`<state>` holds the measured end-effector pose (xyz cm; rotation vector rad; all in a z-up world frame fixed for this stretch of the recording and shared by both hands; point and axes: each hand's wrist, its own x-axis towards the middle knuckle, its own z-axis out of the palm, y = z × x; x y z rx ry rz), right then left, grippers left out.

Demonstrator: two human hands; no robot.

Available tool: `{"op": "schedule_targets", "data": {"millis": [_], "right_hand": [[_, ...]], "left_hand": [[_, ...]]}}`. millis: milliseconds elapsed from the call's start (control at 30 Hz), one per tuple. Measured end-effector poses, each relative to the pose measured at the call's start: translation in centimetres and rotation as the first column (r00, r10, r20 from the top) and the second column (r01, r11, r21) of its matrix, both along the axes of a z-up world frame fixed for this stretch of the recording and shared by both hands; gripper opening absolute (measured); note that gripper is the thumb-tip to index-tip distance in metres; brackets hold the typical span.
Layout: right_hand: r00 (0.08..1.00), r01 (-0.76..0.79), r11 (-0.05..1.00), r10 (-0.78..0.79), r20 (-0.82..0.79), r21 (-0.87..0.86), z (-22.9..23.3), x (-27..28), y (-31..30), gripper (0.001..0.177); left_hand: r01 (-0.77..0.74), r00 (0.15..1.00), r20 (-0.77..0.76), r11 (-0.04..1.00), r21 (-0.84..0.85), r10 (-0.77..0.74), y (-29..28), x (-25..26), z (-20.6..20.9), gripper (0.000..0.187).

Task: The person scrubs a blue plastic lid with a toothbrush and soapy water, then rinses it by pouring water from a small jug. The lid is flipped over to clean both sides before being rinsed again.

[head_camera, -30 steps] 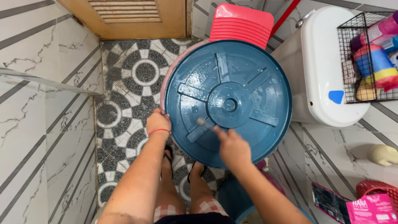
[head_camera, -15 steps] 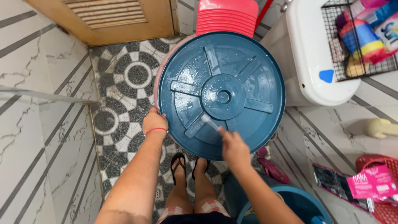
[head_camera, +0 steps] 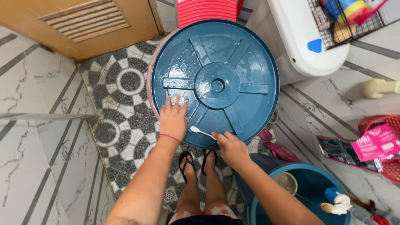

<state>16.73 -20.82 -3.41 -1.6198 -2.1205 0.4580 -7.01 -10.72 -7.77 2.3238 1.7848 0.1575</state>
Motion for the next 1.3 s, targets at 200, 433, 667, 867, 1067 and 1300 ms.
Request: {"op": "schedule_targets", "data": {"millis": [200,433,667,867,1067,1300], "right_hand": [[0.909,0.4,0.916,-0.399,0.123,0.012,-1.5,2.6,-0.8,0.028],[0.974,0.223,0.97,-0.218,0.062,-0.096,-1.6,-0.2,-5.8,0.038],[0.867,0.333,0.943,-0.3,0.398,-0.016,1.1,4.6,-6.2,0.031],[0.984,0.15,0.984,-0.139,0.109,-0.093,-0.6,-6.8,-3.1,0.055],[0.986,0.155,0.984,-0.149,0.076,-0.085,-0.5,-4.4,-2.5,0.043],[0.872,0.3,0.952,-0.302,0.386,0.068,2.4,8.8,-7.5,0.031]], "left_hand": [[0.095,0.995,0.057,0.97,-0.222,-0.084,-0.2,2.9,0.7,0.08],[0.123,0.971,-0.147,0.924,-0.361,-0.187,1.5,3.7,1.9,0.083],[0.187,0.924,-0.232,0.888,-0.419,-0.304,2.6,3.0,1.3,0.081],[0.179,0.931,-0.202,0.862,-0.475,-0.305,3.6,2.8,1.3,0.071],[0.149,0.914,-0.265,0.861,-0.486,-0.308,3.3,3.1,2.8,0.084],[0.175,0.911,-0.265,0.878,-0.446,-0.316,3.0,3.6,3.9,0.069]]}}
